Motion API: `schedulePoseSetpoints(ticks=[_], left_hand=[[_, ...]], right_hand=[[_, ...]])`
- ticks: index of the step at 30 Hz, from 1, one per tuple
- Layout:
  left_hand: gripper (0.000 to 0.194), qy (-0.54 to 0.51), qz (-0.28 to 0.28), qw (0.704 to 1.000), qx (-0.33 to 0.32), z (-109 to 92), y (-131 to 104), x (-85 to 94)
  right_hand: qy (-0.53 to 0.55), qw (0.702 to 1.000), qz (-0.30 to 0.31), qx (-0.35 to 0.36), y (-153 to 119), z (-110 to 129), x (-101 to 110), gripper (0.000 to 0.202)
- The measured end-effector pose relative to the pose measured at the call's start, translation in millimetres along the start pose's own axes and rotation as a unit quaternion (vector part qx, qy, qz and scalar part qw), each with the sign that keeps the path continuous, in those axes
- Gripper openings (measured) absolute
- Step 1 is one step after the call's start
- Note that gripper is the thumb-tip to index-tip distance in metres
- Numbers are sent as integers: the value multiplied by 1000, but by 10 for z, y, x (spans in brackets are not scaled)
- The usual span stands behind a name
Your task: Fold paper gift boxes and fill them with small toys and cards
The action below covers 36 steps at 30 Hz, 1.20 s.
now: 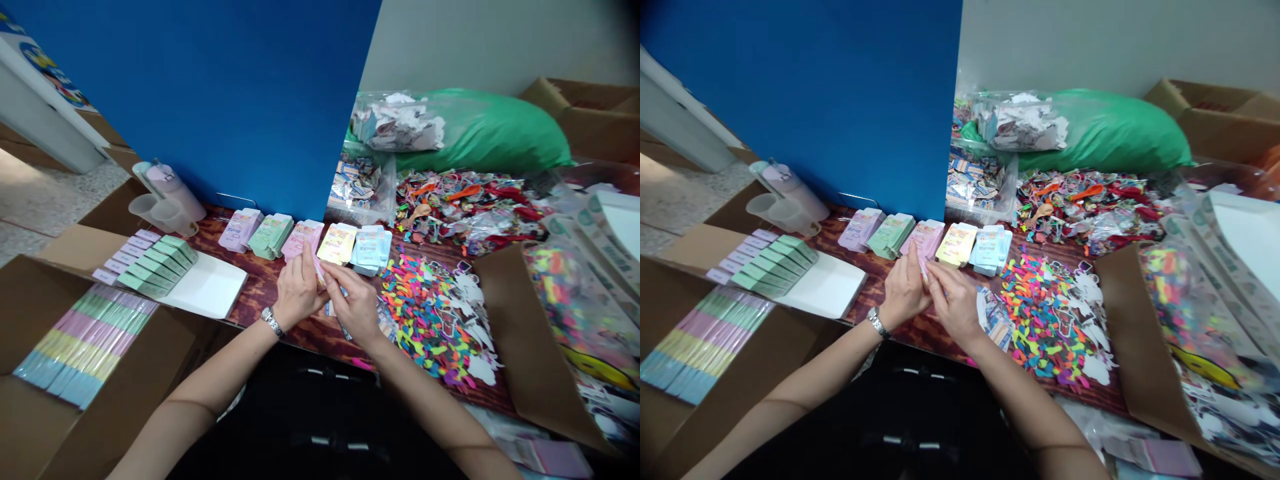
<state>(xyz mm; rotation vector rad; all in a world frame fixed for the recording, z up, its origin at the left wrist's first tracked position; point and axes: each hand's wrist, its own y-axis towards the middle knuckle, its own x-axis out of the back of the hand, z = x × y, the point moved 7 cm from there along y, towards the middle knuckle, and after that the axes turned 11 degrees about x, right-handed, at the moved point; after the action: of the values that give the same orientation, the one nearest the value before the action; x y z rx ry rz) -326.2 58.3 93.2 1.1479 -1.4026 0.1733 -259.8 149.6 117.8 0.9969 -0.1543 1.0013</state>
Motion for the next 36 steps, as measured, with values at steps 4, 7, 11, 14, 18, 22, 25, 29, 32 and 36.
schedulePoseSetpoints(ticks=[4, 7, 11, 14, 18, 22, 25, 29, 32, 36], left_hand=[[80, 36, -17, 999, -12, -31, 13, 21], [77, 61, -20, 998, -19, -77, 8, 19], [74, 65, 10, 997, -31, -80, 15, 6], [92, 4, 6, 996, -85, -53, 21, 81], [122, -233, -3, 969, -84, 81, -6, 148], [104, -465, 152, 872, 15, 163, -125, -218], [84, -494, 182, 846, 83, 280, -210, -393], [80, -469, 211, 845, 146, 449, -281, -519], [78, -447, 229, 849, 166, 497, -354, -603], [81, -433, 234, 851, 183, 535, -465, -697]], right_hand=[[-51, 997, -16, 61, -134, 86, -51, 43], [-73, 992, -14, 102, -217, 158, -103, 51], [-36, 997, 9, 62, -253, -16, -119, 44], [100, 986, -55, -118, -278, -490, -5, 40], [351, 867, -182, -304, -435, -864, -36, 51], [422, 840, -17, -340, -604, -752, -332, 50], [229, 924, 141, -270, -720, -863, -289, 50], [-151, 892, 370, -210, -831, -1260, -248, 63], [-249, 826, 461, -208, -812, -1403, -378, 74], [-254, 825, 474, -175, -674, -1381, -547, 60]])
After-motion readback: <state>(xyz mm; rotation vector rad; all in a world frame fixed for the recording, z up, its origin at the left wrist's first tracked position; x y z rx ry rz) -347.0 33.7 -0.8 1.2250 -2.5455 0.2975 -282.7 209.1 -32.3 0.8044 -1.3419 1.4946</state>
